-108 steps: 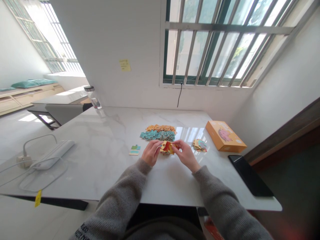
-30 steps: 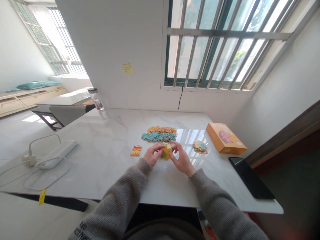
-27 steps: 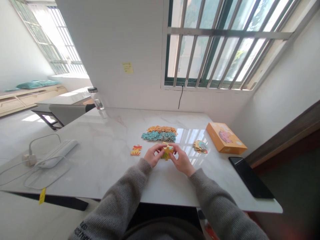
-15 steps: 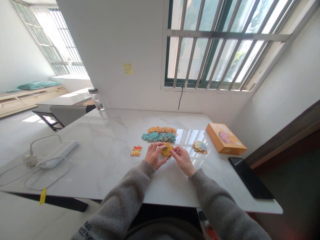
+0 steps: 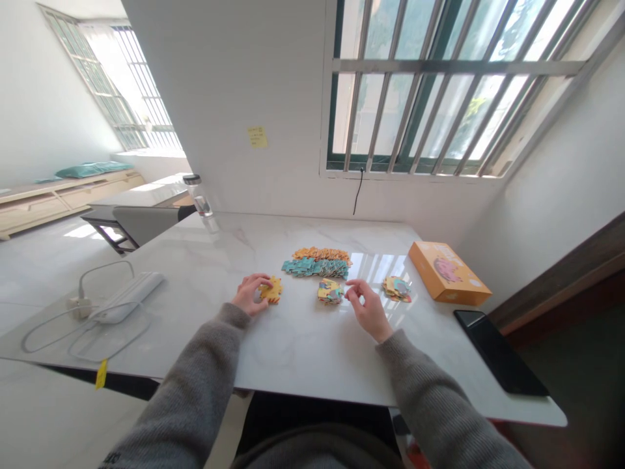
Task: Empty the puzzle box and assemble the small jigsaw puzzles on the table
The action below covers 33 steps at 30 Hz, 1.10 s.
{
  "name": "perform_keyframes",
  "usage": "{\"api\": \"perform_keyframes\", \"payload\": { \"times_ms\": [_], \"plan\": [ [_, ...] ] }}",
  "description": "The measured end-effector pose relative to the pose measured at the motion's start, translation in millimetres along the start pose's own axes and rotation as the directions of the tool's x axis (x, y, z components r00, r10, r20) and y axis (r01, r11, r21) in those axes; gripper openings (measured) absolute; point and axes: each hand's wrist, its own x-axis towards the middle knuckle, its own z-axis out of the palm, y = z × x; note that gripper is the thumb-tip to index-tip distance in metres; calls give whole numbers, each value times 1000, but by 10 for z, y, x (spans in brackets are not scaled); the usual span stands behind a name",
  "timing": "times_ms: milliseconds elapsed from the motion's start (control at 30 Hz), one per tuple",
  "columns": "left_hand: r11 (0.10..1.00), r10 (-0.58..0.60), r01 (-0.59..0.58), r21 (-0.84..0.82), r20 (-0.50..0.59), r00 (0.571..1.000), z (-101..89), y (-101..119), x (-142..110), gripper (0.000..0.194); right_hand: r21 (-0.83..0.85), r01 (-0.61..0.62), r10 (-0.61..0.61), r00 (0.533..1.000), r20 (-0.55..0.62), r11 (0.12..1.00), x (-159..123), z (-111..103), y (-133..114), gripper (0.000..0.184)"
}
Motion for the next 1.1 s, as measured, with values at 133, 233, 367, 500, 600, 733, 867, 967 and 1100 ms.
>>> {"api": "perform_keyframes", "payload": {
  "times_ms": [133,233,367,500,600,733,867,967,1100],
  "plan": [
    [998,-52,50,25,97,994,-36,-226,-50,33,-107,32,-26,998,59,994,-20,19,-23,19],
    [998,-64,60,34,110,992,0,-171,-26,32,-121,34,-25,997,73,992,-19,19,-28,20],
    [996,-91,88,33,140,986,-7,-68,-5,30,-124,35,-26,997,76,992,-11,13,-24,20],
    [993,-117,110,49,179,977,-42,-2,-15,26,-124,34,-24,997,77,992,-9,11,-14,21],
    [992,-119,110,60,185,976,-38,45,-27,23,-123,33,-23,997,78,992,-10,11,-8,21],
    [991,-122,112,68,157,980,-12,80,-42,22,-121,28,-18,997,78,992,-14,9,-11,21],
    [992,-115,107,64,146,983,-4,75,-50,20,-121,26,-18,998,66,992,-13,12,-6,20],
    [993,-114,106,61,153,982,-6,68,-47,19,-148,60,-54,997,48,987,1,20,25,19],
    [991,-124,114,66,179,976,-9,49,-31,18,-212,153,-140,987,74,965,29,56,106,22]
  ]
}}
